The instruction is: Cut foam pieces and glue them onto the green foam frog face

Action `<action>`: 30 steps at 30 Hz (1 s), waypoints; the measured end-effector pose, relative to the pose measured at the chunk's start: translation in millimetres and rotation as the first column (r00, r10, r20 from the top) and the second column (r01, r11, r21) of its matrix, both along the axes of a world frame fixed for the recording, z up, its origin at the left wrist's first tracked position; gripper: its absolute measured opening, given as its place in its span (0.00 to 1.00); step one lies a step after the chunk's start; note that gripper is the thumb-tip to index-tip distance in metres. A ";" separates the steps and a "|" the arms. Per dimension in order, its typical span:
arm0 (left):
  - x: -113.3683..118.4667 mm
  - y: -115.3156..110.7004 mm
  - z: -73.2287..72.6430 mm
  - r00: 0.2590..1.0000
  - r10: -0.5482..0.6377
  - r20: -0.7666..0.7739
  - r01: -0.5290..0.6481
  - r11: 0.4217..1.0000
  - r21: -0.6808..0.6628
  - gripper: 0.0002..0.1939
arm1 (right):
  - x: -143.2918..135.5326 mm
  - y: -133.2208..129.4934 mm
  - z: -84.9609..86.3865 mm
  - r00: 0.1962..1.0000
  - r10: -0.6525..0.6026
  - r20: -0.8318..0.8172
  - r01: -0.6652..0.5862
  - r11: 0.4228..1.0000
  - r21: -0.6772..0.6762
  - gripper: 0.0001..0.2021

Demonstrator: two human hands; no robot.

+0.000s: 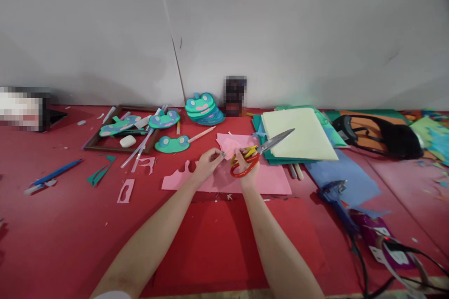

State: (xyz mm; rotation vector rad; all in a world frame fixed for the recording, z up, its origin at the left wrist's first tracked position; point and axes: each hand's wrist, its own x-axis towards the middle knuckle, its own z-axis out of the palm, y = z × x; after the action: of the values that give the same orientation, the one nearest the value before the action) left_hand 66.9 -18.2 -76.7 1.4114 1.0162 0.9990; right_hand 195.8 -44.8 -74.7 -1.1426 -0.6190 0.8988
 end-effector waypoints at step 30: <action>-23.1 18.1 101.5 0.970 0.221 -0.106 -0.190 0.951 0.244 0.12 | -22.5 -25.3 -5.2 0.890 0.411 0.199 -0.404 0.911 -0.075 0.15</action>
State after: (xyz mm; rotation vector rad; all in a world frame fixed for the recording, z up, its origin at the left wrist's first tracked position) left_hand 43.8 0.0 24.8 1.6036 1.1931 1.2218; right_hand 173.3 -70.1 -79.9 -1.1655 -1.0509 1.1554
